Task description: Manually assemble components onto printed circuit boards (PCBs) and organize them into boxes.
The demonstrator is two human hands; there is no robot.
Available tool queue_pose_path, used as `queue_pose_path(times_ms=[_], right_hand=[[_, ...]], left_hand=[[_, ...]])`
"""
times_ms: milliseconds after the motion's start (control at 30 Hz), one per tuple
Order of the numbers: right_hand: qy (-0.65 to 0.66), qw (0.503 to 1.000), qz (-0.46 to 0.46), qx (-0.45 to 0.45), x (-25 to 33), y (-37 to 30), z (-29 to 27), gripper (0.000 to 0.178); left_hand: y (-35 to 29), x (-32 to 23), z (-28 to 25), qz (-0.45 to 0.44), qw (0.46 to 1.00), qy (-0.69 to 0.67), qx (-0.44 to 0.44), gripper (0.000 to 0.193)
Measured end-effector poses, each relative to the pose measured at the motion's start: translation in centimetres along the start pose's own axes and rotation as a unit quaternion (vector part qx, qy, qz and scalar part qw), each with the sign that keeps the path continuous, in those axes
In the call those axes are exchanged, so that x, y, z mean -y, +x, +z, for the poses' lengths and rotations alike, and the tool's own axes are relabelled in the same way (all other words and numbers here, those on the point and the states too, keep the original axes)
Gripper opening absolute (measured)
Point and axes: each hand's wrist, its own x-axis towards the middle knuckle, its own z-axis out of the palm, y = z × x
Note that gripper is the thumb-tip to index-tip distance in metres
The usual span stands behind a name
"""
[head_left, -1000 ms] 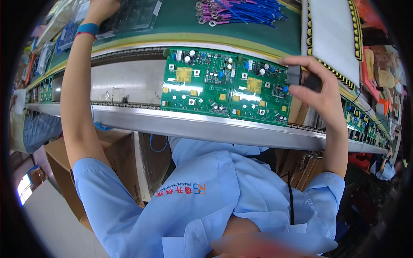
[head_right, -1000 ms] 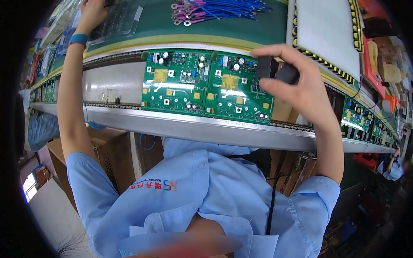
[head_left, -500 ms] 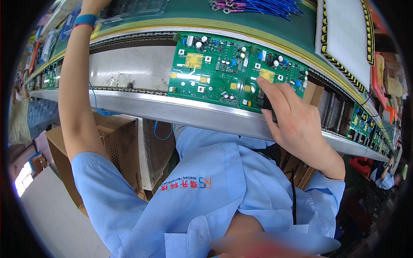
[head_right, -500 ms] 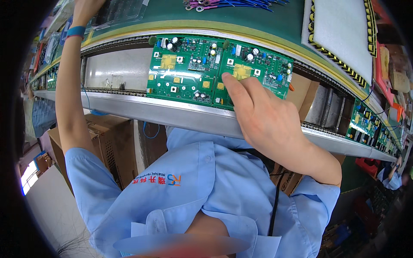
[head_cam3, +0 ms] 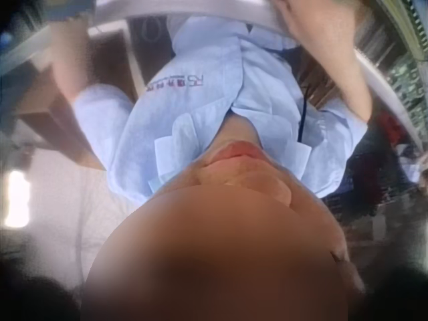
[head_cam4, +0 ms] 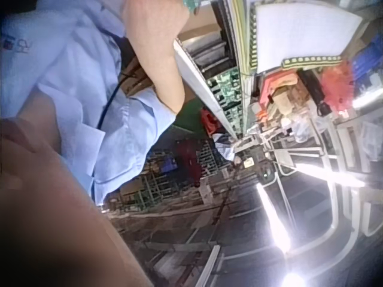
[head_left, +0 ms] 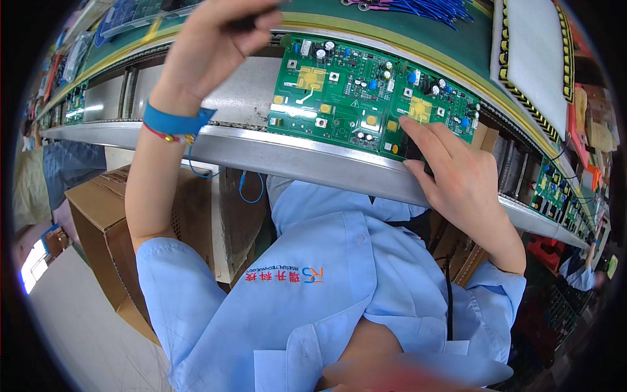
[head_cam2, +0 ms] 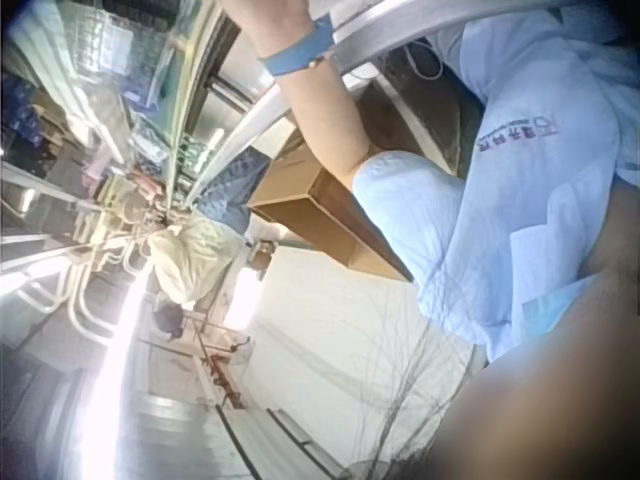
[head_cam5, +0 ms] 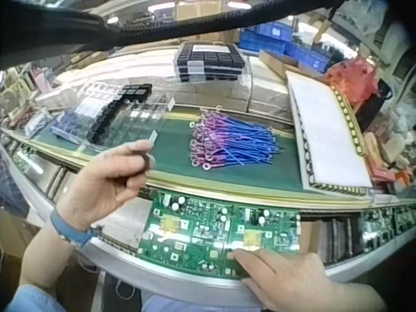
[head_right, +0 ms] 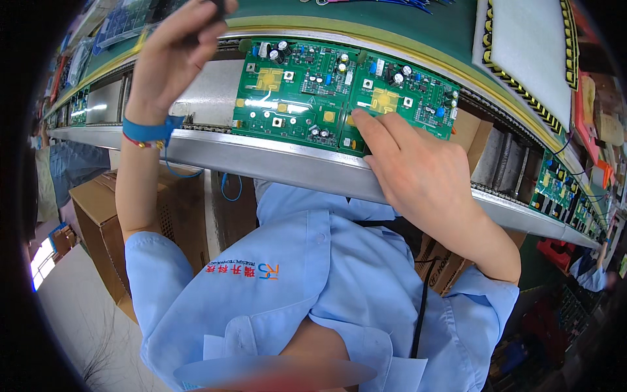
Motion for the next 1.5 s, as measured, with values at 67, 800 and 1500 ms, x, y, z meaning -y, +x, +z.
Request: queue_pose_path(times_ms=[67,800,1500], right_hand=[[-0.004,1.0,0.01,0.01,0.1,-0.2,-0.1,0.054],[0.546,0.821,0.159,-0.051,-4.8,-4.2,-1.2,0.048],[0.275,0.948,0.145,-0.068,-2.3,-4.8,-1.4,0.044]], left_hand=[[-1.9,0.9,3.3,-0.026,0.919,0.34,-0.199,0.032],[-2.2,7.5,7.4,-0.103,0.468,0.877,0.042,0.047],[-4.1,7.1,7.3,-0.062,0.571,0.818,-0.013,0.059]])
